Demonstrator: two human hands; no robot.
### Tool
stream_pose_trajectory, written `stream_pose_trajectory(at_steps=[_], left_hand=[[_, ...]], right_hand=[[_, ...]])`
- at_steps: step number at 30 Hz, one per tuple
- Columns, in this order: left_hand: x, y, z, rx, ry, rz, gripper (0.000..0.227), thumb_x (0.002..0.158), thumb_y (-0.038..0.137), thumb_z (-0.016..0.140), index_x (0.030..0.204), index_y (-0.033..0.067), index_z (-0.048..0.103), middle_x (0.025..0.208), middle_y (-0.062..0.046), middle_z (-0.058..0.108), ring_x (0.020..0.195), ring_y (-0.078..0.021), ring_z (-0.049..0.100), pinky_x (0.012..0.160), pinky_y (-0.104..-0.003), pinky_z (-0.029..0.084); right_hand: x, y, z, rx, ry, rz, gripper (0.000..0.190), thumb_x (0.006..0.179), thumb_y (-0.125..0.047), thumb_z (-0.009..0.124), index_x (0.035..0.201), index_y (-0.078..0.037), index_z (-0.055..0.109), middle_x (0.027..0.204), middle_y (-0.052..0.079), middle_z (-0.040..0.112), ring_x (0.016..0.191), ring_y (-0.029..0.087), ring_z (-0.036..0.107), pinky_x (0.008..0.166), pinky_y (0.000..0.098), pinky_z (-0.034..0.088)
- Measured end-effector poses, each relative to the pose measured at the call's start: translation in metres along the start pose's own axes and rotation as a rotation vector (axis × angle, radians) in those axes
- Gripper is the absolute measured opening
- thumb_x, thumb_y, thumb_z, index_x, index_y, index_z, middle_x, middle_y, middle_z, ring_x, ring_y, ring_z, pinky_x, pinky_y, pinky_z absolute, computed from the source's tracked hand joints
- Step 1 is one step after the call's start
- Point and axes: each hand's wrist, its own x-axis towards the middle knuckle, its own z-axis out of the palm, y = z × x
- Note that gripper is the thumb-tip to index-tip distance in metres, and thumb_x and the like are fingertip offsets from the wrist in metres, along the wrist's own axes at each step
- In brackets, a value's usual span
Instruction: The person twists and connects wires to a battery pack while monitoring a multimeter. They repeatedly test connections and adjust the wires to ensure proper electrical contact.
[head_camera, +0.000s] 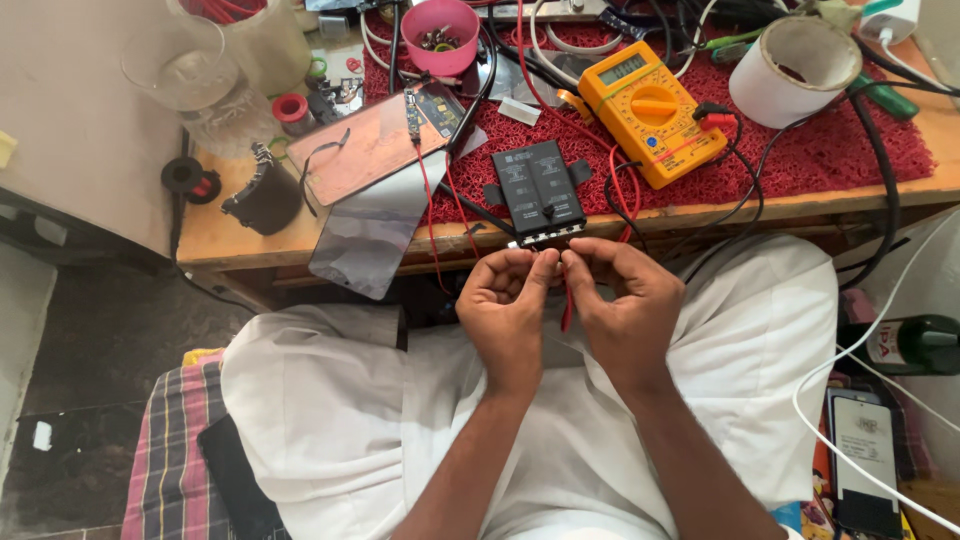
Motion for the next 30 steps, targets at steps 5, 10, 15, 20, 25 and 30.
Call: stream_pose_trajectory(at_steps=[5, 10, 15, 20, 25, 30], left_hand=[[-0.004, -0.001, 0.001, 0.18, -0.019, 0.164, 0.01, 0.094, 0.002, 0.076, 0.101, -0.0027, 0.071, 0.092, -0.006, 0.077, 0.083, -0.0074, 0.072, 0.074, -0.021, 0.059], [0.002, 0.017, -0.012, 0.535, -0.096, 0.515, 0.013, 0.096, 0.001, 0.076, 0.108, -0.0016, 0.072, 0.095, -0.009, 0.076, 0.084, -0.0126, 0.072, 0.076, -0.025, 0.06], [0.022, 0.049, -0.031, 0.907, -0.244, 0.986, 0.02, 0.095, -0.001, 0.075, 0.115, 0.0022, 0.071, 0.103, -0.011, 0.068, 0.09, -0.0266, 0.07, 0.079, -0.037, 0.058], [0.043, 0.059, -0.031, 0.977, -0.468, 1.075, 0.024, 0.093, 0.003, 0.078, 0.116, 0.0042, 0.072, 0.109, -0.008, 0.066, 0.098, -0.0274, 0.068, 0.085, -0.042, 0.055], [0.056, 0.061, -0.036, 1.021, -0.616, 1.093, 0.025, 0.085, 0.006, 0.079, 0.109, 0.0078, 0.074, 0.112, -0.007, 0.066, 0.104, -0.0268, 0.067, 0.088, -0.042, 0.053], [0.057, 0.06, -0.043, 1.025, -0.592, 1.08, 0.021, 0.086, 0.007, 0.08, 0.107, 0.0067, 0.075, 0.114, -0.008, 0.067, 0.106, -0.0275, 0.066, 0.089, -0.042, 0.054]], right_hand=[[0.004, -0.003, 0.0, -0.009, -0.023, 0.021, 0.013, 0.092, 0.0, 0.076, 0.105, 0.003, 0.075, 0.094, 0.007, 0.077, 0.082, 0.01, 0.074, 0.074, 0.0238, 0.06], [0.003, 0.001, -0.002, 0.103, -0.087, 0.052, 0.014, 0.092, 0.0, 0.075, 0.106, 0.004, 0.074, 0.095, 0.006, 0.076, 0.084, 0.008, 0.072, 0.075, 0.0223, 0.059], [0.003, 0.006, -0.005, 0.219, -0.182, 0.153, 0.015, 0.093, -0.001, 0.074, 0.107, 0.003, 0.073, 0.093, 0.004, 0.077, 0.081, 0.005, 0.071, 0.073, 0.02, 0.057], [0.003, 0.011, -0.004, 0.219, -0.208, 0.174, 0.014, 0.093, 0.0, 0.074, 0.106, 0.003, 0.073, 0.092, 0.003, 0.076, 0.082, 0.004, 0.069, 0.074, 0.0196, 0.057], [0.004, 0.013, -0.004, 0.262, -0.218, 0.177, 0.013, 0.093, 0.0, 0.074, 0.106, 0.003, 0.072, 0.092, 0.001, 0.073, 0.083, 0.003, 0.067, 0.075, 0.0193, 0.056], [0.004, 0.009, -0.003, 0.179, -0.158, 0.141, 0.011, 0.093, -0.001, 0.075, 0.104, 0.003, 0.073, 0.089, 0.0, 0.074, 0.079, 0.003, 0.065, 0.071, 0.0183, 0.054]])
